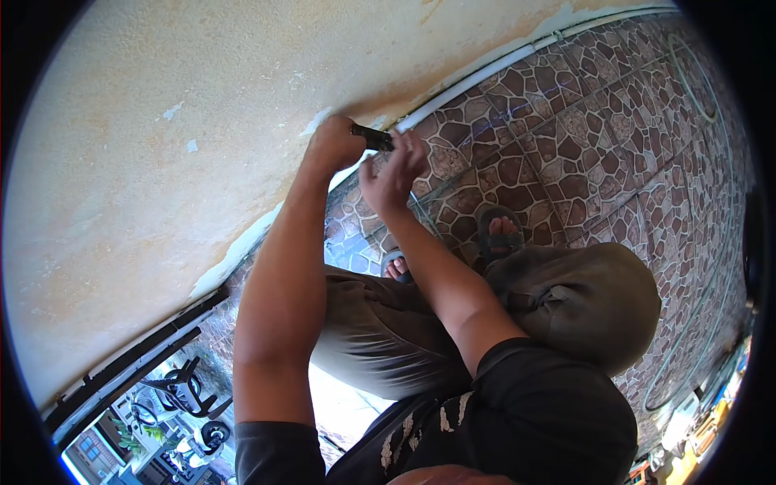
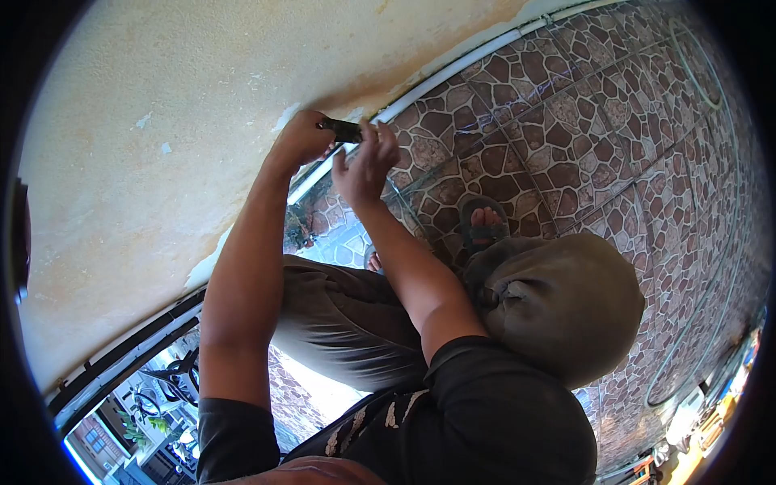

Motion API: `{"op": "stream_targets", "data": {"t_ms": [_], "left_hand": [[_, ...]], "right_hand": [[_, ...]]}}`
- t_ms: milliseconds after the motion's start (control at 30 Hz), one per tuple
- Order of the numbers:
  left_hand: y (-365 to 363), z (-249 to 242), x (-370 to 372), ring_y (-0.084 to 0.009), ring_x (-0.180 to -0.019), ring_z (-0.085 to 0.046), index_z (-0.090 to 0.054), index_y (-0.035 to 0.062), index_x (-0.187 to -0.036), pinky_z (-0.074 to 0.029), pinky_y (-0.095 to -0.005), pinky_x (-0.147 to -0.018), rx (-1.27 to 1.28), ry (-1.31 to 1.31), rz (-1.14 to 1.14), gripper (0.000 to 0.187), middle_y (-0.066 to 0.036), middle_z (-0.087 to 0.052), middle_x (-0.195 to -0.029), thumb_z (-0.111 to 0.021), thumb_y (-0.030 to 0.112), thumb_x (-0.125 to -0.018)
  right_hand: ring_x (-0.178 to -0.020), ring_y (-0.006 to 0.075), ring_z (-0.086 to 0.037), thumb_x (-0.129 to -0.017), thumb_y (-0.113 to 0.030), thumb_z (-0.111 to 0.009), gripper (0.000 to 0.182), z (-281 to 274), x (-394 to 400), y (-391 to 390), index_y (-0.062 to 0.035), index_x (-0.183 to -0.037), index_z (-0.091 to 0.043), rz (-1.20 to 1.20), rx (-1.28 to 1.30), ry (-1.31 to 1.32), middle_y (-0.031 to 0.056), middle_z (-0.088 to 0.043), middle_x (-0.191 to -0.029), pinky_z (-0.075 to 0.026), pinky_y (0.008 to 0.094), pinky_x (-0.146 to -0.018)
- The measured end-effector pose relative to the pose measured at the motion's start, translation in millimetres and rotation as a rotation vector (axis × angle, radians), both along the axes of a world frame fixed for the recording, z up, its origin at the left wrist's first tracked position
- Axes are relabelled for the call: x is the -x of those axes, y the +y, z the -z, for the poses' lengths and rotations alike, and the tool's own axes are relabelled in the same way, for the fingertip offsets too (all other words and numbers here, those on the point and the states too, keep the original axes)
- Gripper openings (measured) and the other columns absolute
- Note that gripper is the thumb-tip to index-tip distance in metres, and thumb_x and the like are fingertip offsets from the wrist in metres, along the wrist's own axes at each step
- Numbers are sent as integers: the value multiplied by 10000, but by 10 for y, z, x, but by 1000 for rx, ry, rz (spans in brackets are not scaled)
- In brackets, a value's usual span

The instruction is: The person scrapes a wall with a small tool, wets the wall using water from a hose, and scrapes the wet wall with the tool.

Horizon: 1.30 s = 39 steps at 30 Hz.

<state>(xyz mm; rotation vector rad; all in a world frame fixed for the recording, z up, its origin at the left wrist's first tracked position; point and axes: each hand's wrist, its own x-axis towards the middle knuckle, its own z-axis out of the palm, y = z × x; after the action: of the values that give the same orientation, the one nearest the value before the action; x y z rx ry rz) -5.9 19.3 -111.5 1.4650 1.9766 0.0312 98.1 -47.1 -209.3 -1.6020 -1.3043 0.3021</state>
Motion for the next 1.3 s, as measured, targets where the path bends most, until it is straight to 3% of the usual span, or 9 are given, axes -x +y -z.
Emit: {"op": "stream_targets", "data": {"t_ms": [100,267,433,567,800,900,967,1167,1300], "left_hand": [[10,-79,-74,-256,-697,-682,-690,-70,-788,-526,-396,-637,-32,109,85,243,-198,-680,-702,-625,164,-800],[-2,-78,-66,-302,-728,-687,-717,-45,-914,-529,-398,-679,6,57,18,367,-209,-701,-771,-687,313,-837],[-109,-930,-419,-216,-813,-696,-663,-15,-1154,-539,-334,-721,-429,-58,80,412,-175,-716,-922,-702,288,-877],[-230,-1376,-422,-237,-973,-669,-704,66,-1069,-514,-378,-878,-1079,357,315,249,-100,-724,-1031,-713,219,-873],[-284,-1339,95,-330,-1460,-178,-621,173,-1251,-107,-590,-1167,-1419,844,239,491,-187,-343,-1515,-727,381,-819],[-324,-1178,166,-426,-1483,105,-471,213,-1445,97,-676,-1115,-1238,861,160,731,-211,-119,-1601,-719,429,-792],[-231,-1120,129,-440,-1473,144,-464,230,-1457,168,-634,-1102,-1289,806,129,724,-227,-104,-1605,-695,428,-800],[-99,-1019,75,-483,-1439,230,-461,251,-1469,273,-605,-1055,-1341,718,63,696,-275,-34,-1605,-635,424,-819],[-154,-990,62,-496,-1436,223,-449,287,-1476,280,-615,-1044,-1293,714,19,711,-271,-30,-1609,-641,416,-804]], "right_hand": [[-1107,353,-552,-777,-83,-679,524,-15,103,-4,-40,-1258,-476,-367,-84,92,158,-552,-1190,-371,500,-951],[-916,374,-666,-895,-143,-615,247,203,311,60,46,-1053,-613,-88,407,868,232,-660,-987,-526,423,-802],[-1031,390,-649,-889,-144,-592,338,487,537,197,63,-1156,-605,224,706,941,266,-655,-1115,-509,419,-899],[-1127,402,-601,-889,-120,-596,358,338,844,378,65,-1195,-610,214,717,804,279,-623,-1187,-489,420,-954],[-1075,424,-580,-893,-56,-547,357,562,1064,456,77,-1222,-586,281,365,595,294,-582,-1146,-473,441,-929],[-1073,419,-559,-888,-32,-536,357,291,832,577,81,-1223,-589,140,773,920,291,-574,-1117,-453,434,-951],[-1080,396,-606,-887,6,-501,355,58,774,510,100,-1218,-588,63,641,516,305,-606,-1127,-489,411,-917],[-1003,431,-593,-905,-57,-538,300,468,769,624,120,-1134,-619,83,762,890,292,-574,-1055,-479,455,-876],[-1068,422,-611,-923,-39,-507,240,296,730,621,87,-1077,-640,59,615,621,312,-573,-1133,-496,423,-896]]}}
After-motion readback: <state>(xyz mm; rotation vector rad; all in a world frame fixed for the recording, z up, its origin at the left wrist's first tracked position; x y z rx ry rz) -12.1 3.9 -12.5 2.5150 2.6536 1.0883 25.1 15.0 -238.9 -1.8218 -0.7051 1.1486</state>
